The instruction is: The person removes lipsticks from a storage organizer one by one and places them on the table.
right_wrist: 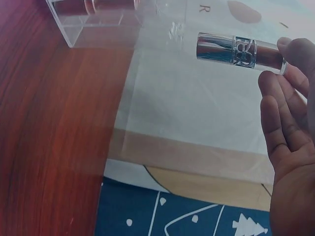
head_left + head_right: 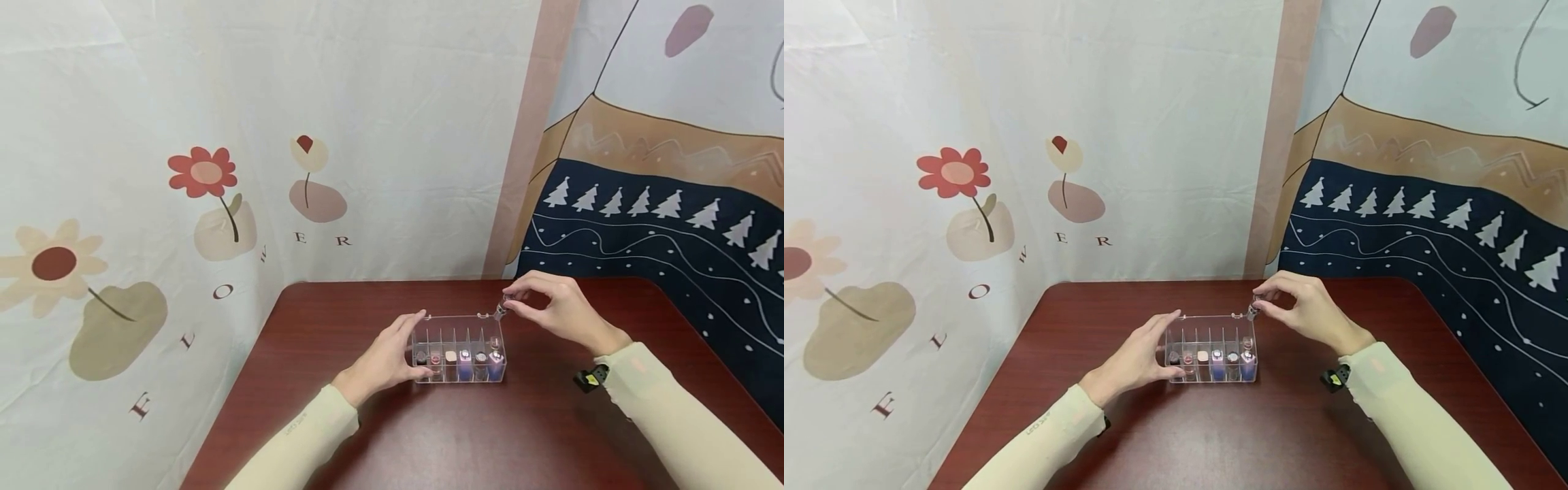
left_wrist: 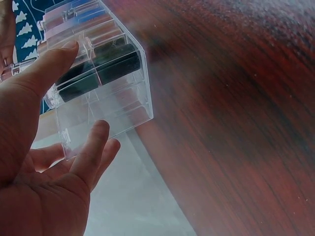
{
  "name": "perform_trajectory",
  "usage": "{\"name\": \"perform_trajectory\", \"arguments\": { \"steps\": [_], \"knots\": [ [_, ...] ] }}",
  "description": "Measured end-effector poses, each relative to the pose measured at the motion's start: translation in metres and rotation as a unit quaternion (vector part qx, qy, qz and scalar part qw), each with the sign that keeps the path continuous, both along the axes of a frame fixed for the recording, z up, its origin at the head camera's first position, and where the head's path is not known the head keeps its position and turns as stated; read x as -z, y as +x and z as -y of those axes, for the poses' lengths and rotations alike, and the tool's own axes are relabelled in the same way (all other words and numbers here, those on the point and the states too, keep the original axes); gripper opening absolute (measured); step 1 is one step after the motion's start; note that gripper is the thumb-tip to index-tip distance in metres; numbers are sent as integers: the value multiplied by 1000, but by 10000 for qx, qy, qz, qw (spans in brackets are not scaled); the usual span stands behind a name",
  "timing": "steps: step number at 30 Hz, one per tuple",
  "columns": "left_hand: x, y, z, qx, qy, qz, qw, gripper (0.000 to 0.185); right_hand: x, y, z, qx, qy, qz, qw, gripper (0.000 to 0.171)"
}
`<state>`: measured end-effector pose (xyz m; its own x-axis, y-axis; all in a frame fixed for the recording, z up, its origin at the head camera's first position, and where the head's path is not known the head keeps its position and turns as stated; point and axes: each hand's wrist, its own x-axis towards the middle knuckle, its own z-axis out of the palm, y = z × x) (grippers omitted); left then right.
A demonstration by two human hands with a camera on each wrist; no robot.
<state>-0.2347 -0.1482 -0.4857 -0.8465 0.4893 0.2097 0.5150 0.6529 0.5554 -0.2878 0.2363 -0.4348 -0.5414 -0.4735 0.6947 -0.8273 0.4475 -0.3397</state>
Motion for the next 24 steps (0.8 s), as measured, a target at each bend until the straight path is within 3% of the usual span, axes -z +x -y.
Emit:
{"name": "perform_trajectory", "arguments": {
  "steps": [12,24],
  "knots": [
    [3,-2,0,53,38,-9,10000,117,4,-1,-19,476,51,187,9987,42],
    [2,-1,1,22,26,-33,10000,117,22,-6,-32,783,233,473,9955,38]
  ]
}}
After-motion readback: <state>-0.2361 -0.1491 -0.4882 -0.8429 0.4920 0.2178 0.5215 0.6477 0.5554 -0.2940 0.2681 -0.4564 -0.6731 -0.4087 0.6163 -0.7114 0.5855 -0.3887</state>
